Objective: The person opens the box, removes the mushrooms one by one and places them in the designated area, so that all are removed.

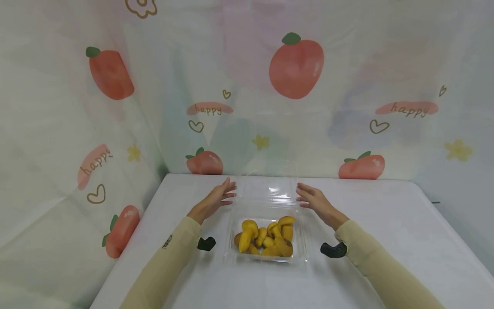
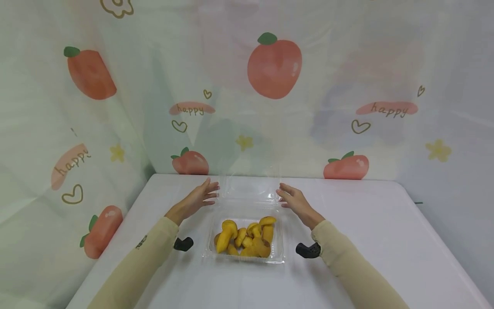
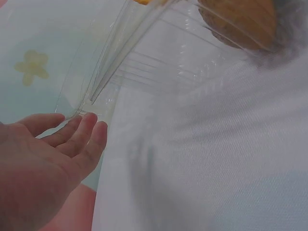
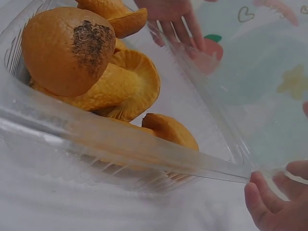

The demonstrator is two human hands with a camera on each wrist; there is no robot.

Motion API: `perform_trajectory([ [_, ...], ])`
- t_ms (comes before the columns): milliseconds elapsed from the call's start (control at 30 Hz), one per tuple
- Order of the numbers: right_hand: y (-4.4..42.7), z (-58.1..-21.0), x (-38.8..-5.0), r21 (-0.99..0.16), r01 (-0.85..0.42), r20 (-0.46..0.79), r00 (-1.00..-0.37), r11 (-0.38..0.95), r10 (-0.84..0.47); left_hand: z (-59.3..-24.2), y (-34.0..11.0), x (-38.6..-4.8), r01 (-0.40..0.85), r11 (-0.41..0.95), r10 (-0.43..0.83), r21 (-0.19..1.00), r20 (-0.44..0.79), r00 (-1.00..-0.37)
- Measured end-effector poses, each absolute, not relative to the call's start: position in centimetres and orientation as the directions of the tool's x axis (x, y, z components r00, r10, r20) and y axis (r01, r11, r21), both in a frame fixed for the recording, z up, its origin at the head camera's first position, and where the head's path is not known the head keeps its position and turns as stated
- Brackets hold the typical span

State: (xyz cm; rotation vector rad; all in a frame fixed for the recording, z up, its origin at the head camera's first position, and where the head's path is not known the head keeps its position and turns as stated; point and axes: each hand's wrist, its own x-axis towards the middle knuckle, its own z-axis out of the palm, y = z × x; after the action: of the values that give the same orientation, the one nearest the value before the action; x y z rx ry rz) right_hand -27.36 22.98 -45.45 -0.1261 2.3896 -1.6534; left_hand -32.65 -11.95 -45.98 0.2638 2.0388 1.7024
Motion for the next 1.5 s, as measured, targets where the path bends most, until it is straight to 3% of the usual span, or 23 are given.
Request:
perform_trajectory([
  [467,22.7,-46.6,-27.4,-0.939,0.119,-0.196,-0.956,0.323,-0.218,-47.0,-12.3,-31.9,-0.158,0.254,0.434,0.954,-0.258,-0.863],
  [933,22.5,-46.1,-27.8,-0.909,0.158,-0.252,-0.946,0.387,-0.204,-47.6,-12.0,-32.2,-0.175,0.231,0.408,0.957,-0.259,-0.875],
  [1500,23.6,-46.1,-26.9,-0.905,0.122,-0.235,-0.942,0.407,-0.240,-48.1,-14.3,-31.2,-0.117,0.284,0.389,0.952,-0.226,-0.893],
])
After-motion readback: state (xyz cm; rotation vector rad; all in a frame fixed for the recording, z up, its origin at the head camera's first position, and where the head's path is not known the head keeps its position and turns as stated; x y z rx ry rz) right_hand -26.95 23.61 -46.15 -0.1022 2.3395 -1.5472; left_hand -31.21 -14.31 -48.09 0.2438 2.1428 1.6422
